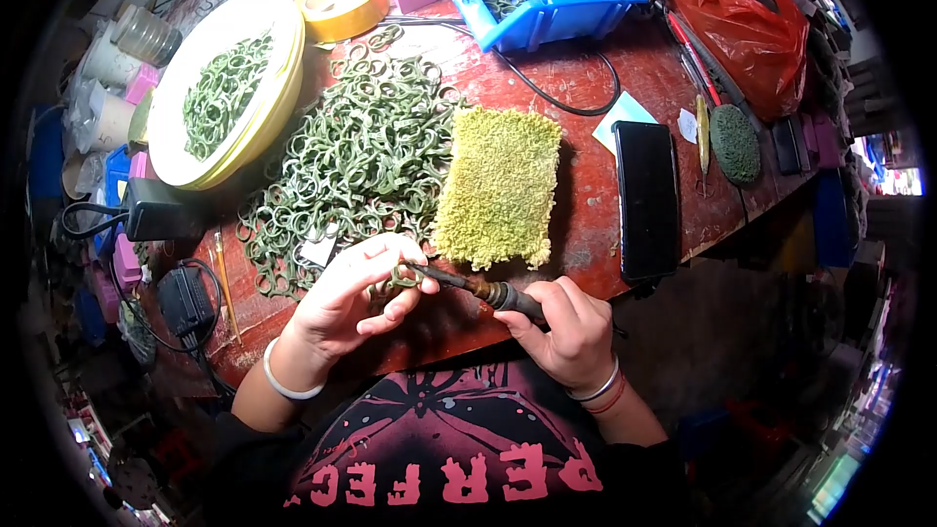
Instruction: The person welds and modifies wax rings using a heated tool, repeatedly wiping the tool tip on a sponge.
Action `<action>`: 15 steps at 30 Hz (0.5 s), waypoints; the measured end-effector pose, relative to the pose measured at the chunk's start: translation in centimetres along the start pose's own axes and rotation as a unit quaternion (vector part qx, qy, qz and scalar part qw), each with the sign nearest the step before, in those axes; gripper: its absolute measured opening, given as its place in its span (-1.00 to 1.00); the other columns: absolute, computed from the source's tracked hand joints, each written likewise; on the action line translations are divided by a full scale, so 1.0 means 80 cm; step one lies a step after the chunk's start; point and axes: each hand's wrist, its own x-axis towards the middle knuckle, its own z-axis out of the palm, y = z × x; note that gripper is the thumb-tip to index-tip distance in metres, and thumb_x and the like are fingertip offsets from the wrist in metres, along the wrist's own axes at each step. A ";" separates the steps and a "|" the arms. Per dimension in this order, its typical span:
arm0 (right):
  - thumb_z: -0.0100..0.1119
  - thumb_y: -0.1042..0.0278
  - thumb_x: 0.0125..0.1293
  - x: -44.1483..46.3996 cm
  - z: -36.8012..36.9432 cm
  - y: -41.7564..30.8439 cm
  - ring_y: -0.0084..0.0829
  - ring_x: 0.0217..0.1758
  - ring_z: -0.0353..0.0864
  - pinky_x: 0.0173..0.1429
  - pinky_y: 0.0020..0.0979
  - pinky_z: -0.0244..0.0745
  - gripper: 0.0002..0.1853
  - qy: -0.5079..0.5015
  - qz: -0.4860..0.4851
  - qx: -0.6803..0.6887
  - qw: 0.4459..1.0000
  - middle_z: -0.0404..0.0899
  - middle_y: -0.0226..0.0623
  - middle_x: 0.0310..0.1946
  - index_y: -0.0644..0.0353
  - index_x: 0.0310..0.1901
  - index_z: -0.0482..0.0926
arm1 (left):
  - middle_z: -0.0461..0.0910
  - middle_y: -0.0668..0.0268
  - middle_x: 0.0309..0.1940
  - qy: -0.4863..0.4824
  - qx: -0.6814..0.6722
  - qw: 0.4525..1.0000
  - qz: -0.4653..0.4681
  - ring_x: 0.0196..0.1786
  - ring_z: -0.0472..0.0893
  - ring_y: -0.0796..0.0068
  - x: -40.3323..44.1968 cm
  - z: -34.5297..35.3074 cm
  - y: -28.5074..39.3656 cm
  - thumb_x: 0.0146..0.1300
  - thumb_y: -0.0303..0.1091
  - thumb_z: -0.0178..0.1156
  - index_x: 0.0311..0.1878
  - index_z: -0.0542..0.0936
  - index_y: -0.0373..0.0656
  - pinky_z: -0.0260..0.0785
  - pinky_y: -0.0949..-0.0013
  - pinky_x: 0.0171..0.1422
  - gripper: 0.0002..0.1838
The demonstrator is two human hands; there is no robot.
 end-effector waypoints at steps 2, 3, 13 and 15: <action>0.46 0.20 0.27 0.000 -0.001 -0.001 -0.36 -0.61 0.45 -0.52 -0.37 0.28 -0.69 0.002 0.001 0.004 1.000 0.44 -0.30 -0.54 0.25 -0.30 0.56 | 0.65 0.10 -0.09 -0.003 -0.003 1.000 0.003 -0.45 0.48 0.60 0.000 -0.001 0.000 0.53 -0.25 0.10 0.11 0.53 -0.28 0.17 0.66 -0.60 -0.71; 0.48 0.22 0.24 0.001 -0.003 -0.002 -0.34 -0.59 0.48 -0.50 -0.36 0.33 -0.70 -0.004 0.005 0.004 1.000 0.47 -0.29 -0.53 0.25 -0.29 0.56 | 0.65 0.10 -0.08 -0.005 0.002 1.000 0.004 -0.45 0.48 0.60 0.000 -0.001 0.000 0.53 -0.25 0.10 0.12 0.53 -0.27 0.17 0.67 -0.60 -0.70; 0.59 0.49 0.06 0.035 0.005 -0.042 -0.50 -0.47 0.58 -0.40 -0.47 0.43 -0.68 0.025 0.049 0.198 0.979 0.59 -0.30 -0.42 0.25 -0.20 0.62 | 0.64 0.04 0.02 0.008 0.046 0.999 0.027 -0.41 0.50 0.65 0.000 0.000 -0.005 0.52 -0.31 0.13 0.24 0.45 -0.20 0.20 0.69 -0.60 -0.68; 0.52 0.59 0.06 0.053 0.016 -0.056 -0.44 -0.41 0.64 -0.34 -0.44 0.49 -0.68 0.017 0.009 0.224 0.974 0.61 -0.28 -0.38 0.22 -0.15 0.63 | 0.64 0.04 0.03 0.011 0.057 0.998 0.036 -0.43 0.50 0.66 0.002 0.004 -0.008 0.51 -0.32 0.13 0.25 0.45 -0.20 0.20 0.70 -0.60 -0.67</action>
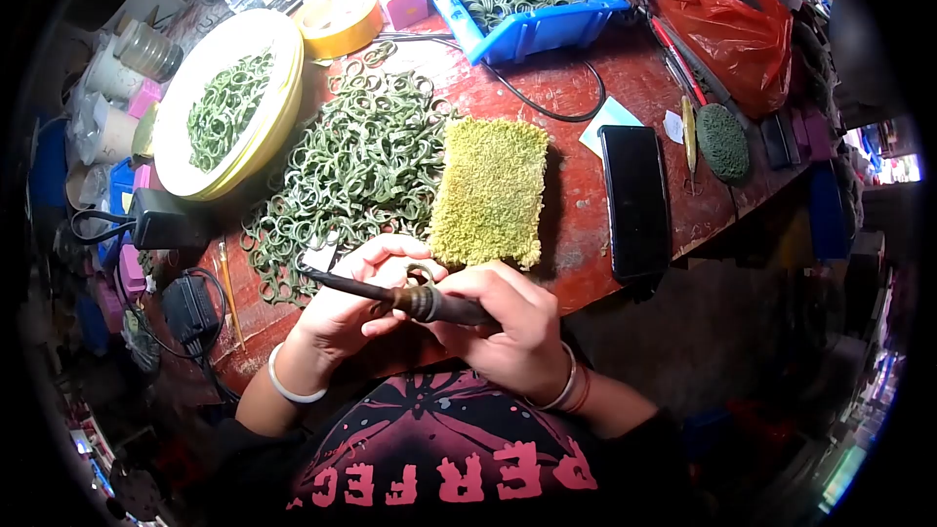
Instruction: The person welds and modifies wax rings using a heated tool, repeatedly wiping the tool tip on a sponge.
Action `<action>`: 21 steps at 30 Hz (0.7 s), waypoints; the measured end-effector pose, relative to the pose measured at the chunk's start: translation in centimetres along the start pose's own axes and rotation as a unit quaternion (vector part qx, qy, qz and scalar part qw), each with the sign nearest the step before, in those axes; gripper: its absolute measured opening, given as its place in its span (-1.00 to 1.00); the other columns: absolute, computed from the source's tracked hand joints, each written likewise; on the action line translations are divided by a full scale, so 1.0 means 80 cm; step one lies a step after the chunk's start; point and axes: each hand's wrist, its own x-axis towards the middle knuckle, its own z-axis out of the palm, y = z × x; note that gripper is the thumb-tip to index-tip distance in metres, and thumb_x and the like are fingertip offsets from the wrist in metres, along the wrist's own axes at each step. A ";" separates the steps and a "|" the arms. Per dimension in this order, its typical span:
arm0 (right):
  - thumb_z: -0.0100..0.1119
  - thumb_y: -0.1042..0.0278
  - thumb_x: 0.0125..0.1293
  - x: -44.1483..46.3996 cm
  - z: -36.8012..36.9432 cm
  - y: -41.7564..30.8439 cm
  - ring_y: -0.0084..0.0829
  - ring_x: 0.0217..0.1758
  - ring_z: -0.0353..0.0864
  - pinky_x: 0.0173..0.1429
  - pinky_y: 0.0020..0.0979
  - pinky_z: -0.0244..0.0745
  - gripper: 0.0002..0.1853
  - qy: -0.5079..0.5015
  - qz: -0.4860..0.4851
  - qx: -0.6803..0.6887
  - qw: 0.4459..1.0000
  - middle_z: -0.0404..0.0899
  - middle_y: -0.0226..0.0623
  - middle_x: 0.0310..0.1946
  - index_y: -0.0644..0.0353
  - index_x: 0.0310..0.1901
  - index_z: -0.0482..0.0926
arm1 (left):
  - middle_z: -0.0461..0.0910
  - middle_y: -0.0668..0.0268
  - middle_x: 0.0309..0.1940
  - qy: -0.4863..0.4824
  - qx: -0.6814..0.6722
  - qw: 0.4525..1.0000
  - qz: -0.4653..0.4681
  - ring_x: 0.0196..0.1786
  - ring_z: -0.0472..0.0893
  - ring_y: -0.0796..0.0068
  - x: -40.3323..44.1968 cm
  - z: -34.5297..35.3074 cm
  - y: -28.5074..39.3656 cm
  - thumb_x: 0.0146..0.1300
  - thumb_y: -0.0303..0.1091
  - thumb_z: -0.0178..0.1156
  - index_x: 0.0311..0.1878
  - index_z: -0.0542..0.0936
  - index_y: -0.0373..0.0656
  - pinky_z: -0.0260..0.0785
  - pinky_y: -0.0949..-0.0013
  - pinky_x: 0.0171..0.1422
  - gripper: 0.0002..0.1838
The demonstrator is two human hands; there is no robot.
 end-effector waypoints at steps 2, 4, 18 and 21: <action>0.45 0.67 0.01 0.002 0.003 0.000 -0.34 -0.35 0.68 -0.29 -0.42 0.54 -0.64 0.004 -0.023 -0.015 1.000 0.60 -0.23 -0.33 0.20 -0.12 0.64 | 0.64 0.07 0.02 0.030 0.008 0.999 -0.011 -0.46 0.52 0.69 -0.001 0.005 0.003 0.49 -0.30 0.18 0.26 0.46 -0.20 0.21 0.71 -0.59 -0.64; 0.43 0.68 -0.01 0.002 0.000 -0.002 -0.32 -0.34 0.69 -0.28 -0.40 0.55 -0.62 -0.001 -0.029 -0.024 0.999 0.60 -0.22 -0.31 0.20 -0.10 0.65 | 0.65 0.10 0.01 0.032 0.014 0.999 -0.019 -0.46 0.52 0.70 -0.002 0.007 0.006 0.48 -0.29 0.19 0.23 0.47 -0.21 0.22 0.71 -0.58 -0.65; 0.36 0.61 -0.06 -0.006 -0.016 -0.001 -0.27 -0.29 0.71 -0.25 -0.33 0.64 -0.50 -0.073 -0.079 -0.087 0.990 0.59 -0.24 -0.14 0.18 0.03 0.66 | 0.68 0.18 -0.04 0.024 -0.008 1.000 -0.011 -0.26 0.58 0.62 -0.002 0.001 0.004 0.39 -0.40 0.22 0.09 0.53 -0.23 0.32 0.67 -0.47 -0.74; 0.51 0.39 0.13 -0.009 -0.037 0.002 -0.26 -0.33 0.69 -0.29 -0.32 0.60 -0.64 -0.017 -0.058 -0.160 0.985 0.63 -0.21 -0.26 0.24 -0.03 0.66 | 0.67 0.15 -0.03 -0.030 -0.087 0.995 -0.031 -0.22 0.62 0.58 -0.004 -0.010 0.009 0.40 -0.41 0.19 0.10 0.52 -0.22 0.34 0.63 -0.45 -0.75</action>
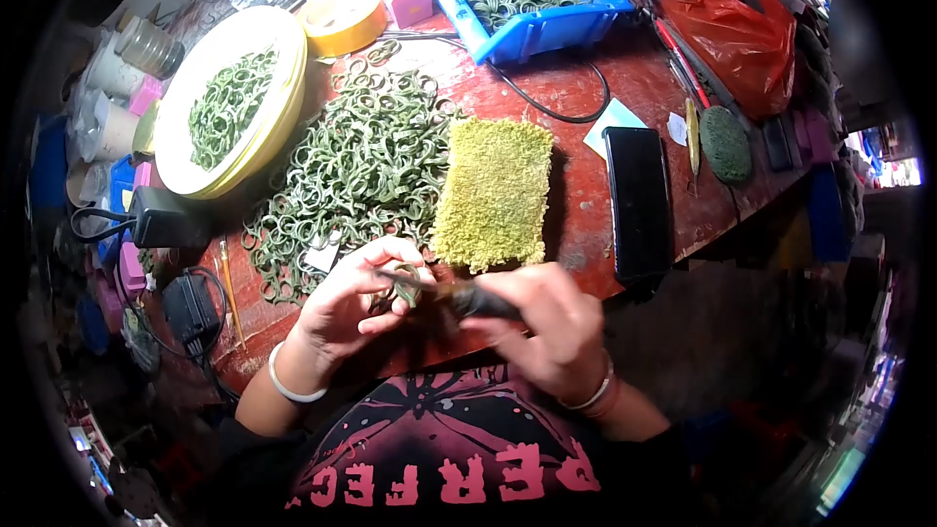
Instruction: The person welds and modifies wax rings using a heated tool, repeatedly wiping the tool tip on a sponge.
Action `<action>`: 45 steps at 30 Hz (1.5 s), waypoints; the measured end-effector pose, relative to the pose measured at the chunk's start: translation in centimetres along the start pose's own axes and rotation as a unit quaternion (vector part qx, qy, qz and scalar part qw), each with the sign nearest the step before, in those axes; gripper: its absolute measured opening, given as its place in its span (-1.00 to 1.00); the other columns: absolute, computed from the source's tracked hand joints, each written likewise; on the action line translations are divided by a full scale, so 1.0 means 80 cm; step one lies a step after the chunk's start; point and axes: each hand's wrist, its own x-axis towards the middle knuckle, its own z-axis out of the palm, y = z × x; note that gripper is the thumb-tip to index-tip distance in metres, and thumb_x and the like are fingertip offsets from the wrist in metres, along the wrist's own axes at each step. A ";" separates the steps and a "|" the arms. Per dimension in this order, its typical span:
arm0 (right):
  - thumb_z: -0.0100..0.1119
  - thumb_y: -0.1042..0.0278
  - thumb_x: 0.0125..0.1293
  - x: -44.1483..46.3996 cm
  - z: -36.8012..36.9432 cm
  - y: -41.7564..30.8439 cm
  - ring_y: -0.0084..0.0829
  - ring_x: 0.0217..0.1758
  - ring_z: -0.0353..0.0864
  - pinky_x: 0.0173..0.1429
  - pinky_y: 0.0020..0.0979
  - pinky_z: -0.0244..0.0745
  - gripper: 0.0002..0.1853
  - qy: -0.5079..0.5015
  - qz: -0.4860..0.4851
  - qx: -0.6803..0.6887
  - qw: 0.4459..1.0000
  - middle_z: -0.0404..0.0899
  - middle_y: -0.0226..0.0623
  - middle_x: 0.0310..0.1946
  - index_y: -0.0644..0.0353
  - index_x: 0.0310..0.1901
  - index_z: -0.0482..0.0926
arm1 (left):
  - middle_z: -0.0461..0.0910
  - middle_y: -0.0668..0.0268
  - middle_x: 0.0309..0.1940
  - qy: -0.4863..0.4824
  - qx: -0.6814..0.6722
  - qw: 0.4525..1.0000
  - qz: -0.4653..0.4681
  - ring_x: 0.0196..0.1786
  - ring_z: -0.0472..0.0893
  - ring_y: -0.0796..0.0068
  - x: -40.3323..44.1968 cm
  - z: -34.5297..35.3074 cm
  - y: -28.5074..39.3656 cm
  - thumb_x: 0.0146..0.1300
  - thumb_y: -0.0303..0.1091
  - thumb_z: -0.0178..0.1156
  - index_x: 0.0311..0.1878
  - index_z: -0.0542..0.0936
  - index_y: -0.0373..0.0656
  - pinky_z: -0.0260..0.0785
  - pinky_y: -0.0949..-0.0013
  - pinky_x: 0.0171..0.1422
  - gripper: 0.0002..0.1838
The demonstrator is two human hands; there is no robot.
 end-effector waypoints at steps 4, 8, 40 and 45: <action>0.52 0.33 0.18 -0.026 -0.024 0.022 -0.26 -0.45 0.60 -0.40 -0.30 0.47 -0.71 0.051 0.090 -0.139 0.985 0.59 -0.24 -0.39 0.24 -0.16 0.63 | 0.66 0.11 -0.01 -0.018 -0.017 1.000 -0.001 -0.20 0.64 0.55 0.000 -0.007 -0.002 0.43 -0.38 0.15 0.10 0.52 -0.21 0.33 0.61 -0.44 -0.76; 0.52 0.31 0.18 -0.034 -0.030 0.035 -0.25 -0.51 0.55 -0.45 -0.31 0.41 -0.73 0.051 0.086 -0.212 0.972 0.54 -0.25 -0.45 0.22 -0.25 0.60 | 0.68 0.14 -0.05 -0.004 0.006 1.000 0.007 -0.17 0.65 0.53 0.001 -0.002 -0.001 0.43 -0.35 0.15 0.10 0.51 -0.19 0.38 0.59 -0.42 -0.76; 0.52 0.13 0.19 -0.045 0.007 0.038 -0.28 -0.58 0.51 -0.49 -0.32 0.39 -0.65 -0.010 0.060 -0.061 0.996 0.49 -0.30 -0.55 0.22 -0.34 0.58 | 0.68 0.12 -0.12 0.034 0.066 0.997 0.025 -0.18 0.68 0.47 0.002 0.005 -0.006 0.48 -0.37 0.13 0.06 0.49 -0.22 0.54 0.51 -0.35 -0.80; 0.53 0.13 0.18 -0.045 0.008 0.039 -0.27 -0.59 0.51 -0.50 -0.32 0.38 -0.64 -0.009 0.057 -0.067 0.996 0.48 -0.30 -0.55 0.22 -0.35 0.57 | 0.68 0.13 -0.12 0.039 0.066 0.997 0.022 -0.19 0.68 0.48 0.002 0.006 -0.005 0.48 -0.37 0.13 0.06 0.49 -0.22 0.53 0.51 -0.35 -0.80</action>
